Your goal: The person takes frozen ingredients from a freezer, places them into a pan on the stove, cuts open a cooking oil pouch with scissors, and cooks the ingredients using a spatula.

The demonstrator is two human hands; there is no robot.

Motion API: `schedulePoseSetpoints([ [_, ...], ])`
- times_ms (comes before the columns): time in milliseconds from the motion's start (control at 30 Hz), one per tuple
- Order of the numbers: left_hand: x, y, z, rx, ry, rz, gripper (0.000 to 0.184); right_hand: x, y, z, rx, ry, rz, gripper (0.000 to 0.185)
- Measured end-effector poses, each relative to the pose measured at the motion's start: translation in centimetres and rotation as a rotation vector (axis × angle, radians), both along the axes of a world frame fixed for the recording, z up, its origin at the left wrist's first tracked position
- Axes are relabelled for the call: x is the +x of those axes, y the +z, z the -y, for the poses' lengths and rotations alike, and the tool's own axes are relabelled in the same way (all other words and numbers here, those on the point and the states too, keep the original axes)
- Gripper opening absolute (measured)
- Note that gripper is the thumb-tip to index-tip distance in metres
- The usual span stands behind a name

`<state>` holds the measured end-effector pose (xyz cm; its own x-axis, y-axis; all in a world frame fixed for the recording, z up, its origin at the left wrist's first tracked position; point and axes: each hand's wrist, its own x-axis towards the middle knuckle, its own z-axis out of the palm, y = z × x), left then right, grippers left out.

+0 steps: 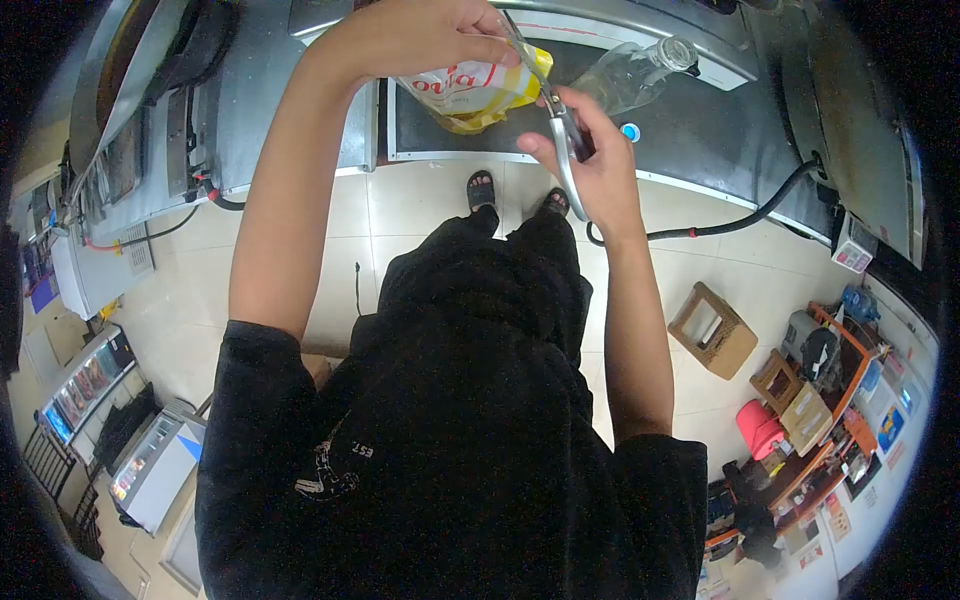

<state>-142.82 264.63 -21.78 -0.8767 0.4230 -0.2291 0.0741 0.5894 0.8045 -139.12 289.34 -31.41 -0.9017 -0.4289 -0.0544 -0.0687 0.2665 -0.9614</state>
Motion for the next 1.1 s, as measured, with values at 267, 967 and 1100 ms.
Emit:
schedulePoseSetpoints([
  [267, -0.1, 0.0, -0.1, -0.015, 0.008, 0.09, 0.03, -0.4, 0.8, 1.1, -0.101, -0.017, 0.036, 0.044],
  [967, 1.8, 1.6, -2.6, -0.315, 0.17, -0.25, 0.028, -1.9, -10.7, 2.8, 0.642, -0.04, -0.273, 0.056],
  [1100, 2.9, 2.2, -0.4, -0.388, 0.02, -0.34, 0.04, -1.7, -16.1, 5.3, 0.605, -0.033, -0.349, 0.051],
])
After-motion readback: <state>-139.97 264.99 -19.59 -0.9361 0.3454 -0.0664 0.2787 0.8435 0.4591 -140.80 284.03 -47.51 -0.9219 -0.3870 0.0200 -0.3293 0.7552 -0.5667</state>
